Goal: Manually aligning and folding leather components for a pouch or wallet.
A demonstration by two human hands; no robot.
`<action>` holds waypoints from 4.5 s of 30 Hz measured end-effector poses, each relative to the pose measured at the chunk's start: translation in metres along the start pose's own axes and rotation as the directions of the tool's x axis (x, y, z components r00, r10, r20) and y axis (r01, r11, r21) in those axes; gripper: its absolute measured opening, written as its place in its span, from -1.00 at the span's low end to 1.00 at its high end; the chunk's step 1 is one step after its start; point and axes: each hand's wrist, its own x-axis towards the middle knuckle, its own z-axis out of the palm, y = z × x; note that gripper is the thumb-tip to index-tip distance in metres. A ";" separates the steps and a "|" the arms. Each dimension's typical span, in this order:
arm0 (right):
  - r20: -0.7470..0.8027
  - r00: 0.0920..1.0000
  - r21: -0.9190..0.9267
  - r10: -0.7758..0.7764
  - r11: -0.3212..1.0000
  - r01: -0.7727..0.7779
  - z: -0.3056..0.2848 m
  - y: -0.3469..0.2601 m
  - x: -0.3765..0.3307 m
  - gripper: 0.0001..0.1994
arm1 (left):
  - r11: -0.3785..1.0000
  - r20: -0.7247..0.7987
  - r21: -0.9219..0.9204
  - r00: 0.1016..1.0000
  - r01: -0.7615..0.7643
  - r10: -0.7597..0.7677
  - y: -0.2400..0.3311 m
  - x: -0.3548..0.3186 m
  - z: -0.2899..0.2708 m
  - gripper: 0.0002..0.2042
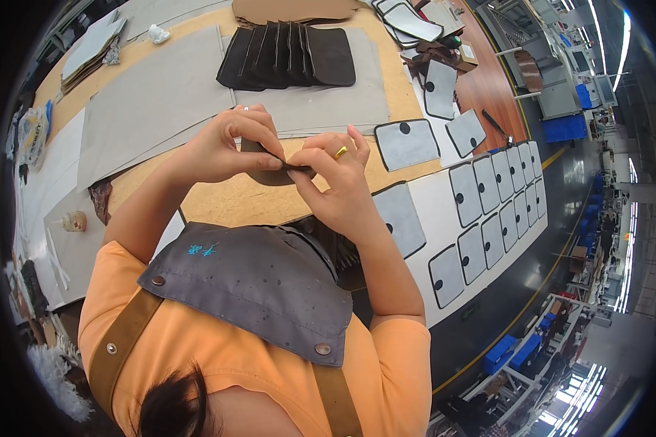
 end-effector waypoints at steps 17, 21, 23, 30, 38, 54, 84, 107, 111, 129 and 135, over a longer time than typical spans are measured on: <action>0.019 0.983 0.456 0.180 0.874 -0.169 0.001 0.013 -0.005 -0.90 | 0.991 0.048 -0.086 0.994 0.103 -0.099 0.003 0.004 -0.001 -0.93; -0.085 0.988 0.472 0.129 0.879 -0.074 0.004 0.017 -0.005 -0.91 | 0.925 0.229 -0.240 0.943 0.295 -0.242 -0.003 0.011 -0.006 -0.82; -0.139 0.968 0.581 0.208 0.809 -0.091 0.009 0.022 -0.008 -0.91 | 0.879 0.171 -0.364 0.950 0.309 -0.263 -0.009 0.011 -0.008 -0.75; -0.241 0.729 0.959 0.641 0.272 0.079 -0.003 0.055 -0.017 -0.94 | 0.811 -0.243 -0.554 0.896 0.187 -0.372 -0.080 -0.026 -0.047 -0.51; -0.296 0.617 0.952 0.729 0.173 0.253 0.005 0.055 -0.011 -0.92 | 0.764 -0.190 -0.578 0.863 0.288 -0.469 -0.062 -0.023 0.006 -0.53; -0.268 0.960 0.155 0.075 0.987 -0.033 -0.010 0.033 0.009 -0.71 | 0.855 0.076 0.519 0.994 0.024 -0.074 0.024 -0.006 -0.040 -0.79; -0.147 0.973 0.621 0.179 0.782 -0.050 0.002 0.025 0.001 -0.88 | 0.933 -0.142 0.337 0.986 0.126 -0.082 0.028 -0.007 -0.013 -0.84; -0.041 0.995 0.459 0.093 0.886 -0.064 -0.013 0.010 0.006 -0.86 | 0.973 -0.006 0.071 0.975 0.221 -0.221 0.032 -0.004 -0.013 -0.91; 0.026 0.997 0.560 0.076 0.825 -0.078 -0.012 0.016 0.005 -0.86 | 0.970 0.108 -0.103 0.972 0.219 -0.207 0.035 -0.002 -0.017 -0.93; 0.122 0.988 0.604 0.093 0.783 -0.148 -0.014 0.006 0.005 -0.89 | 0.938 0.223 -0.239 0.955 0.250 -0.197 0.038 0.003 -0.017 -0.91; 0.052 0.998 0.624 0.030 0.780 -0.056 -0.007 0.008 0.005 -0.90 | 0.974 0.213 -0.127 0.964 0.190 -0.160 0.040 0.003 -0.012 -0.89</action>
